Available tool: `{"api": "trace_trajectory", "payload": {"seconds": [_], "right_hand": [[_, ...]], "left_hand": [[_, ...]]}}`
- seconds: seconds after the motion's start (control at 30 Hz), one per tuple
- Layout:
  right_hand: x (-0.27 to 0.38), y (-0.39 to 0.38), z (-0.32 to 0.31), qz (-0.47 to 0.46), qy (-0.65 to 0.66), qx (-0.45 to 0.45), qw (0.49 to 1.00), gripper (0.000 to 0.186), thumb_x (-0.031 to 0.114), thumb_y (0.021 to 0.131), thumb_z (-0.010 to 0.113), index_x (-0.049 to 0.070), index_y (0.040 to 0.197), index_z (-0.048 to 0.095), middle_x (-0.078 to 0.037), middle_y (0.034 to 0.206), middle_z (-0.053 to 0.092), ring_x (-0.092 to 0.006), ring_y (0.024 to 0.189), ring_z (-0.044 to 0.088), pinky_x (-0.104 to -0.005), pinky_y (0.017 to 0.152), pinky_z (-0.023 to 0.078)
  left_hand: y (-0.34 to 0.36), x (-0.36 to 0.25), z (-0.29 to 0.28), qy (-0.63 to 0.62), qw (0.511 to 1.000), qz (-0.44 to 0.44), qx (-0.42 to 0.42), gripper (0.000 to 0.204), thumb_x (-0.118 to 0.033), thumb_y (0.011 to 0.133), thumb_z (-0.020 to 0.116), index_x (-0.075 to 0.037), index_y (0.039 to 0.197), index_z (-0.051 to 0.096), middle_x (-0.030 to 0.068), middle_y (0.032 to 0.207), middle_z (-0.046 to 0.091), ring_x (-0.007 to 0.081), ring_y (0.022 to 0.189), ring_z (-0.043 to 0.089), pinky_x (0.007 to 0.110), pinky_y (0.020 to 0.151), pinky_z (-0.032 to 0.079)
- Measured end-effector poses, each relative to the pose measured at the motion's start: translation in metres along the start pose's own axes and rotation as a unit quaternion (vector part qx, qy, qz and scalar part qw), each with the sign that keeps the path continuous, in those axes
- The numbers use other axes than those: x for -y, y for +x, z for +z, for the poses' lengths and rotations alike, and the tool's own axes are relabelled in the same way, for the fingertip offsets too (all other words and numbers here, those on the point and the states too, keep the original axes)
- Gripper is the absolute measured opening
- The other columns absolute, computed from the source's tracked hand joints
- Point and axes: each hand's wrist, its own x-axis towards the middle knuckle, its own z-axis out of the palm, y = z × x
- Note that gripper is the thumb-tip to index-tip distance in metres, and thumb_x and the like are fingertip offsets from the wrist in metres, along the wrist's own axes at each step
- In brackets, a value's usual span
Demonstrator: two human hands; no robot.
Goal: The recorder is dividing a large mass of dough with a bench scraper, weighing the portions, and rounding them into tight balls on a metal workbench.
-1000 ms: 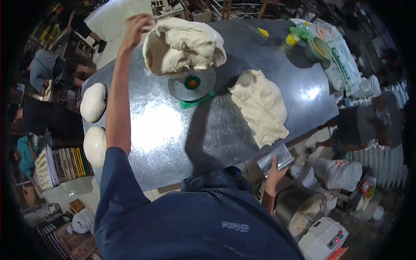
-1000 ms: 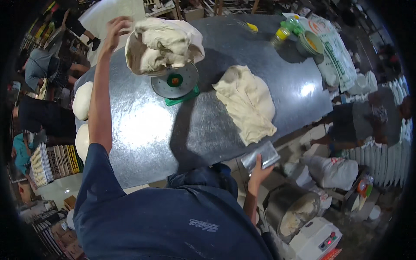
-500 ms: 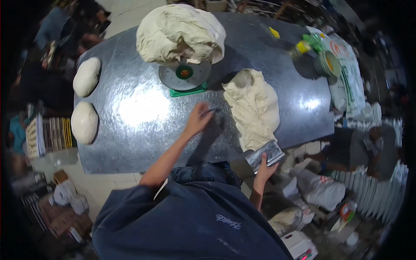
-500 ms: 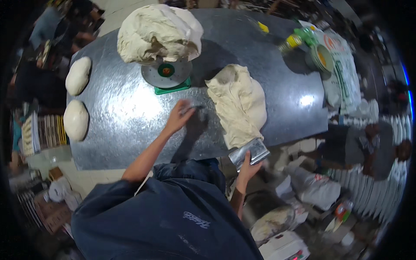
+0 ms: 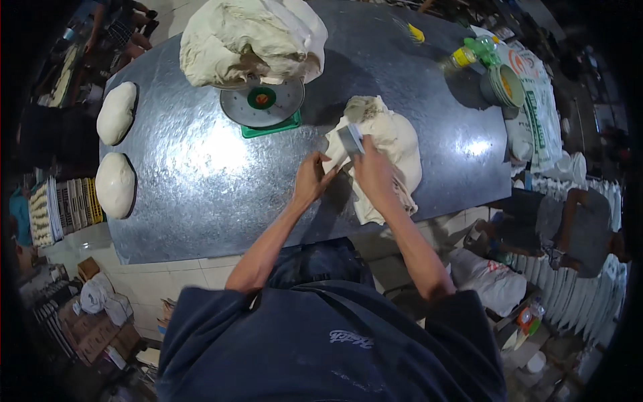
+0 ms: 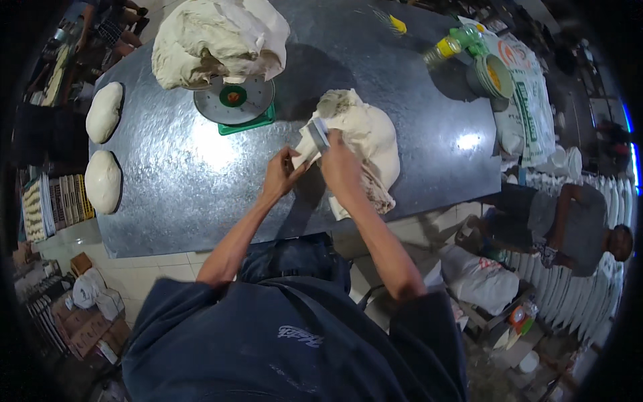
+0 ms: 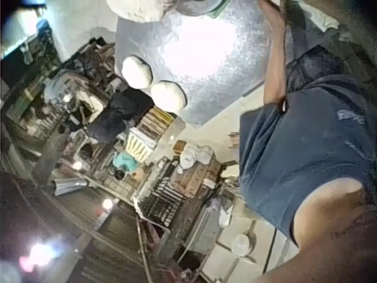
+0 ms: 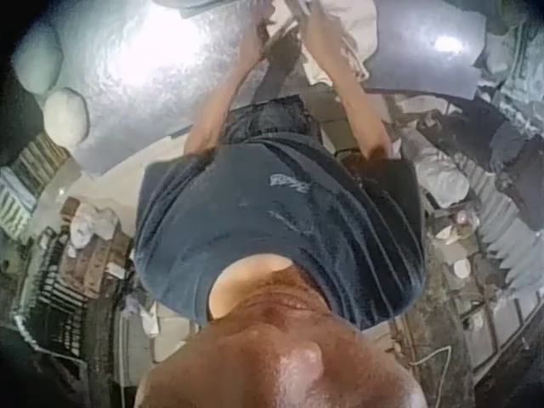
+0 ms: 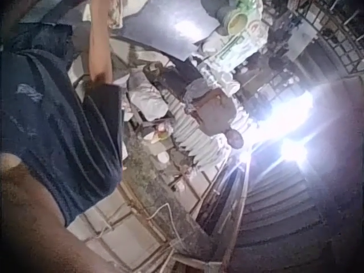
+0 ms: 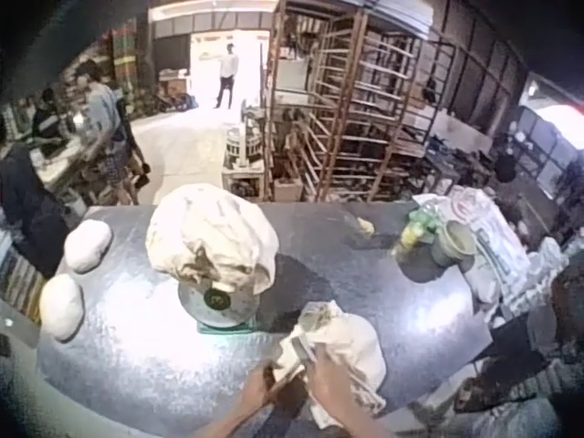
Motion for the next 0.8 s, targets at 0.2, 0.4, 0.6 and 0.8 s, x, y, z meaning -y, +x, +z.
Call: {"api": "trace_trajectory", "payload": {"seconds": [0.2, 0.4, 0.6, 0.8], "right_hand": [[0.018, 0.03, 0.085, -0.005, -0.037, 0.056, 0.998, 0.044, 0.009, 0.08, 0.064, 0.0, 0.116, 0.041, -0.025, 0.096, 0.058, -0.0441, 0.083, 0.06, -0.0527, 0.068, 0.048], [0.013, -0.03, 0.075, 0.024, 0.012, 0.094, 0.995, 0.077, 0.017, 0.07, 0.074, -0.002, 0.133, 0.034, -0.029, 0.092, 0.063, -0.0464, 0.089, 0.061, -0.0495, 0.079, 0.05], [0.041, -0.117, 0.08, 0.205, 0.19, 0.04, 0.959, 0.056, 0.021, 0.075, 0.078, -0.001, 0.116, 0.047, -0.02, 0.103, 0.063, -0.0313, 0.093, 0.063, -0.0366, 0.082, 0.049], [0.058, -0.135, 0.092, 0.274, 0.335, -0.151, 0.889, 0.053, 0.007, 0.075, 0.076, -0.002, 0.118, 0.047, -0.014, 0.106, 0.062, -0.0224, 0.097, 0.061, -0.0341, 0.086, 0.047]], "left_hand": [[-0.03, -0.001, -0.046, 0.051, 0.992, -0.113, 0.019, 0.028, -0.01, 0.07, 0.075, 0.0, 0.087, 0.055, 0.0143, 0.077, 0.058, 0.024, 0.067, 0.057, 0.035, 0.062, 0.044], [0.007, -0.087, -0.119, 0.025, 0.99, 0.101, 0.091, 0.029, -0.014, 0.074, 0.072, -0.004, 0.095, 0.055, 0.012, 0.085, 0.057, 0.0229, 0.07, 0.055, 0.033, 0.064, 0.045], [0.12, -0.228, -0.211, 0.095, 0.906, 0.406, 0.076, 0.038, -0.03, 0.081, 0.068, -0.007, 0.109, 0.056, 0.0125, 0.096, 0.064, 0.024, 0.08, 0.061, 0.034, 0.071, 0.049], [0.201, -0.242, -0.3, 0.173, 0.957, 0.233, 0.001, 0.033, -0.034, 0.091, 0.054, -0.007, 0.108, 0.064, 0.0171, 0.111, 0.054, 0.0277, 0.099, 0.056, 0.038, 0.09, 0.046]]}}
